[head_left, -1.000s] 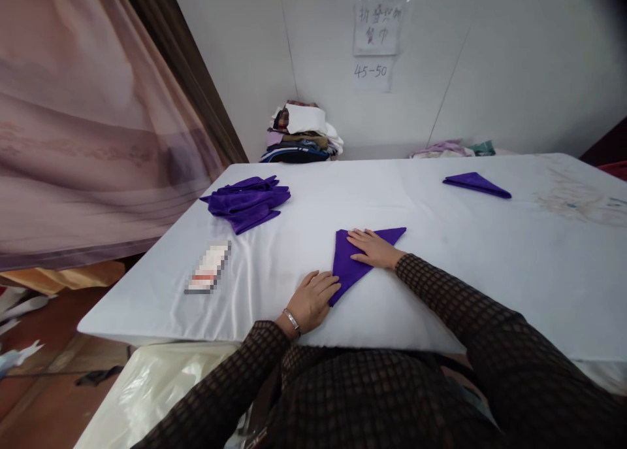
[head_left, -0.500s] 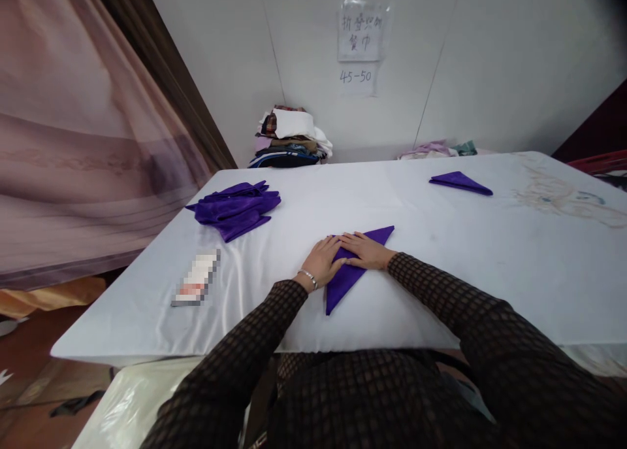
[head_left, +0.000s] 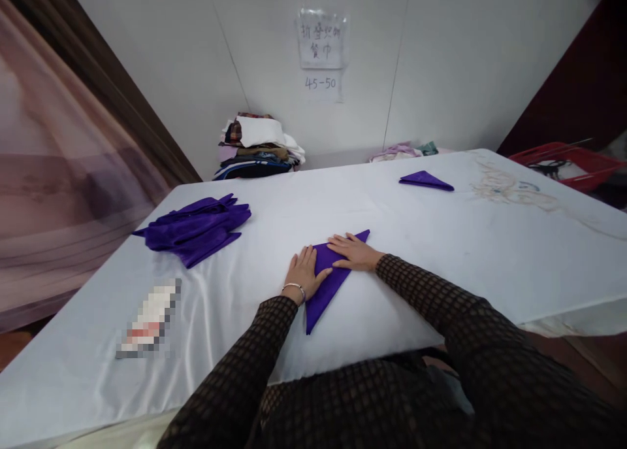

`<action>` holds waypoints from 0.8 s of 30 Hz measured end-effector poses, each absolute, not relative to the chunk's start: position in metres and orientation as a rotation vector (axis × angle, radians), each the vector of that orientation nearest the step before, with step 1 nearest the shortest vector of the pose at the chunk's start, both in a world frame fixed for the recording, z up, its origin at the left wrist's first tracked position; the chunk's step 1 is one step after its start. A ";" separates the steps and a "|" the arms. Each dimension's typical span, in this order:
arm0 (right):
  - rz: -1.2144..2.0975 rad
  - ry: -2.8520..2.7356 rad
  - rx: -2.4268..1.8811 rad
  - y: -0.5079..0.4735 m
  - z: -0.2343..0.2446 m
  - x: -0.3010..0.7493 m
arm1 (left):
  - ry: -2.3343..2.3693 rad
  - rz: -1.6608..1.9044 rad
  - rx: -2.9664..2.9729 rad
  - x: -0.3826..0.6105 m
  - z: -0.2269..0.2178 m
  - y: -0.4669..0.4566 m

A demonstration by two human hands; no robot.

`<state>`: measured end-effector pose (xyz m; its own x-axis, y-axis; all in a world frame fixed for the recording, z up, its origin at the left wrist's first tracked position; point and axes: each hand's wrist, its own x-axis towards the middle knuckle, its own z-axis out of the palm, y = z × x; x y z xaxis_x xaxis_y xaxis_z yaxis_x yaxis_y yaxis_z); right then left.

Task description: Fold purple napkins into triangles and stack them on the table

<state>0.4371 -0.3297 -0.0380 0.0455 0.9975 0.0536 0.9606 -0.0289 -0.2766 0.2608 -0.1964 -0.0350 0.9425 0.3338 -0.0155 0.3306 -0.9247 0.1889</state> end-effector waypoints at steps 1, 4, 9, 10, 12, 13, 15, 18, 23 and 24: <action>0.220 -1.970 -2.132 -0.335 -0.039 0.445 | 0.502 0.034 2.910 0.261 -0.035 -0.196; 0.215 -1.849 -2.268 -0.351 -0.040 0.470 | 0.505 0.045 2.905 0.261 -0.037 -0.196; 0.246 -1.559 -2.476 -0.369 -0.034 0.498 | 0.499 0.048 2.904 0.261 -0.036 -0.197; 0.235 -1.472 -2.516 -0.372 -0.032 0.497 | 0.502 0.047 2.905 0.261 -0.036 -0.197; 0.162 -1.383 -2.542 -0.379 -0.027 0.485 | 0.509 0.039 2.904 0.262 -0.036 -0.198; 0.112 -1.415 -2.514 -0.382 -0.025 0.474 | 0.510 0.036 2.902 0.262 -0.036 -0.197; 0.037 -1.637 -2.365 -0.386 -0.023 0.441 | 0.502 0.034 2.895 0.263 -0.037 -0.195; 0.056 -2.023 -2.033 -0.387 -0.026 0.384 | 0.456 0.026 2.885 0.263 -0.036 -0.186; 0.048 -2.136 -1.868 -0.371 -0.030 0.333 | 0.376 -0.030 2.877 0.264 -0.033 -0.168; 0.031 -2.140 -1.866 -0.366 -0.030 0.329 | 0.375 -0.035 2.880 0.264 -0.032 -0.165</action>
